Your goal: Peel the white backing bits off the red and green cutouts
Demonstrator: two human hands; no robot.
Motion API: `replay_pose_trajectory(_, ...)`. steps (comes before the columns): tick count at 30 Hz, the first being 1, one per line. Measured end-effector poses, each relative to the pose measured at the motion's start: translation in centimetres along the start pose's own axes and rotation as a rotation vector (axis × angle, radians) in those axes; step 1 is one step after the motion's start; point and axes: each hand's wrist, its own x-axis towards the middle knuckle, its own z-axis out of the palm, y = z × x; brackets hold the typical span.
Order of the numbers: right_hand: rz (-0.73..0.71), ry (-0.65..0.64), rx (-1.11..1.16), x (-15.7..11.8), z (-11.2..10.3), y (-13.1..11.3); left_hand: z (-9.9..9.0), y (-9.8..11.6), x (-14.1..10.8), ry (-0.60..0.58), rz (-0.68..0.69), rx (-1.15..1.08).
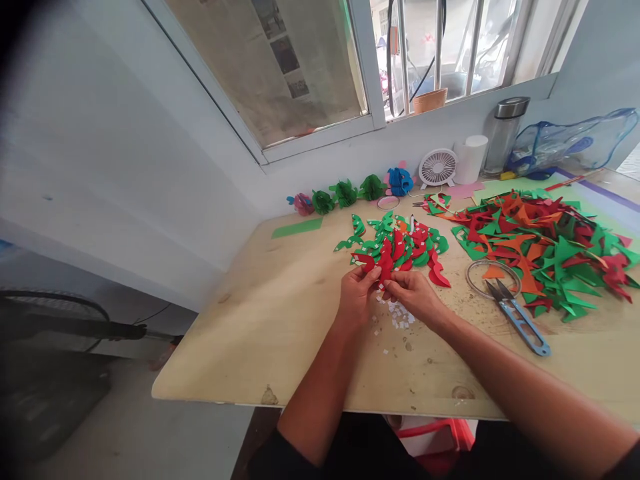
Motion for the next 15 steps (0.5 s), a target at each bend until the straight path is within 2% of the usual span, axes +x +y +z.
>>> replay_pose_trajectory(15,-0.020,-0.037,-0.022,-0.16,-0.32,-0.43,-0.09,0.04,-0.07,-0.036,-0.031,0.060)
